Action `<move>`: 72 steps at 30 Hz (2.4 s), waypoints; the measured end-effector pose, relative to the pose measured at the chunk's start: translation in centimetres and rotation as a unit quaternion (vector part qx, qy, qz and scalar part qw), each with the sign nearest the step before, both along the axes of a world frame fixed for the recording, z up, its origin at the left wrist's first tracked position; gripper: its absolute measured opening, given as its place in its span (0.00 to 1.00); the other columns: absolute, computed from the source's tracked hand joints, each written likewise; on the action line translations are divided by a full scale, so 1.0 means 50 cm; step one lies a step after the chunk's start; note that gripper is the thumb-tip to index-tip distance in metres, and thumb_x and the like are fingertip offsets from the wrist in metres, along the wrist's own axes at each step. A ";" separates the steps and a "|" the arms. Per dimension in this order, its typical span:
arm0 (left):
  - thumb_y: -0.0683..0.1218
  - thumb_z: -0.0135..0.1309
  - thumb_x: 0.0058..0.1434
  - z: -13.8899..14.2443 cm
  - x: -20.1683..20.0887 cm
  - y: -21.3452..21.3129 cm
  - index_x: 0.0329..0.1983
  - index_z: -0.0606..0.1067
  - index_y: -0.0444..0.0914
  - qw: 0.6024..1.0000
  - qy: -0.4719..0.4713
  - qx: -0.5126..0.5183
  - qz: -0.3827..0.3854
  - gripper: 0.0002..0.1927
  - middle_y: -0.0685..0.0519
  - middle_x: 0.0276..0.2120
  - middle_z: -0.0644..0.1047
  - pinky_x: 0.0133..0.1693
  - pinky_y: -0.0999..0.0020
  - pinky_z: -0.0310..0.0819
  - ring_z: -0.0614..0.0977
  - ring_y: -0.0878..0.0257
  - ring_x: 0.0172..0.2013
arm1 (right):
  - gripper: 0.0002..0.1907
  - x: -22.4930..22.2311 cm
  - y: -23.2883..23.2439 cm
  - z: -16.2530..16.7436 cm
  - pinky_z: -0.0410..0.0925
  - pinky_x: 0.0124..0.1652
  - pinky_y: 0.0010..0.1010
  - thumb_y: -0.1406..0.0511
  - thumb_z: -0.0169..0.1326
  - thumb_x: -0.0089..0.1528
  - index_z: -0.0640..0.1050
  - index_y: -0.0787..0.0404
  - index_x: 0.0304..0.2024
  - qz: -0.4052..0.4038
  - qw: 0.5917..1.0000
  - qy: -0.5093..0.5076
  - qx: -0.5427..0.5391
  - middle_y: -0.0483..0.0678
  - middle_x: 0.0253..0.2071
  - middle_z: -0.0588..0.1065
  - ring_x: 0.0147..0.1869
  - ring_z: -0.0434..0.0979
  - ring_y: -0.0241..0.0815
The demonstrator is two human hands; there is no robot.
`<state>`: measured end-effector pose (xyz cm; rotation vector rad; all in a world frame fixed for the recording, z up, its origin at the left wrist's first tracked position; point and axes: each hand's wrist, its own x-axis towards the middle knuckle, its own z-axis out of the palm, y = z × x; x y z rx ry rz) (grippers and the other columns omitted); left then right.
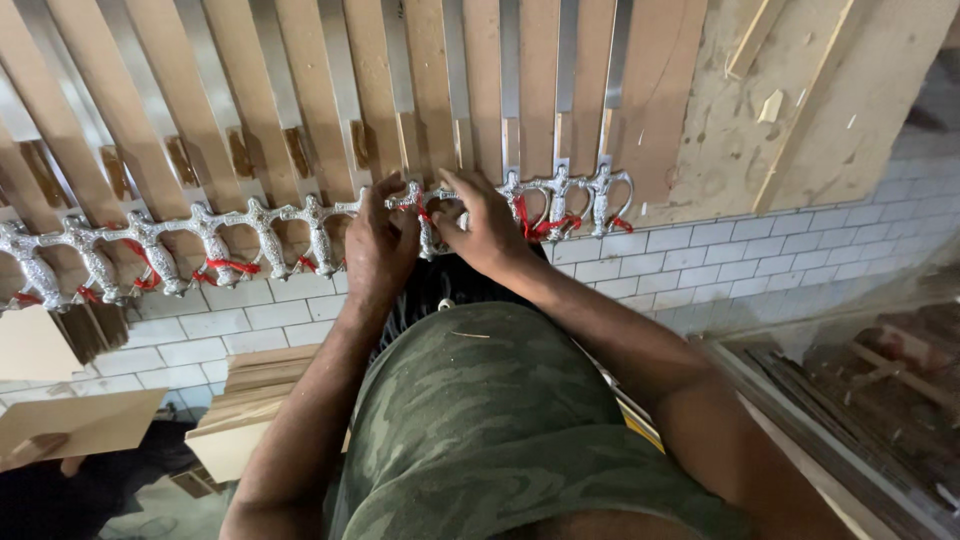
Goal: The person assembles decorative sword props by inserting small wooden spacers between metal blades and wooden backings laid on a workbench. They repeatedly pick up spacers, align them, and press them into place along the blade edges. A second person is visible nearby but not involved in the assembly.
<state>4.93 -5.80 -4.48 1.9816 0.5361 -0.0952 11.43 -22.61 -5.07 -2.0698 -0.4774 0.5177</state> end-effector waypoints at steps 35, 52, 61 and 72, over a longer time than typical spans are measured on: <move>0.43 0.56 0.67 -0.023 -0.011 -0.013 0.62 0.68 0.39 0.995 0.027 0.071 -0.071 0.21 0.47 0.51 0.82 0.36 0.54 0.79 0.86 0.50 0.32 | 0.29 -0.009 0.028 -0.047 0.76 0.38 0.30 0.70 0.62 0.60 0.71 0.68 0.62 0.029 0.995 0.003 -0.090 0.55 0.50 0.72 0.36 0.81 0.37; 0.43 0.57 0.67 -0.016 -0.006 -0.009 0.62 0.69 0.40 0.994 0.017 0.076 -0.082 0.21 0.49 0.53 0.81 0.40 0.55 0.80 0.86 0.50 0.42 | 0.32 -0.019 0.027 -0.070 0.76 0.45 0.33 0.68 0.64 0.59 0.70 0.71 0.64 0.048 0.993 -0.003 -0.104 0.57 0.54 0.72 0.40 0.81 0.39; 0.43 0.56 0.68 -0.016 -0.011 -0.006 0.63 0.69 0.39 0.996 0.017 0.044 -0.069 0.21 0.48 0.53 0.81 0.38 0.56 0.79 0.86 0.52 0.34 | 0.32 -0.014 0.034 -0.045 0.76 0.47 0.35 0.68 0.62 0.61 0.67 0.69 0.66 0.025 0.995 -0.010 -0.094 0.58 0.57 0.72 0.46 0.81 0.45; 0.41 0.56 0.66 -0.007 -0.007 0.002 0.62 0.70 0.42 0.996 -0.003 0.042 -0.074 0.21 0.48 0.52 0.81 0.37 0.56 0.79 0.85 0.54 0.29 | 0.37 0.027 0.053 -0.041 0.77 0.39 0.32 0.76 0.55 0.62 0.60 0.63 0.73 0.119 0.960 -0.178 -0.182 0.54 0.47 0.71 0.43 0.78 0.46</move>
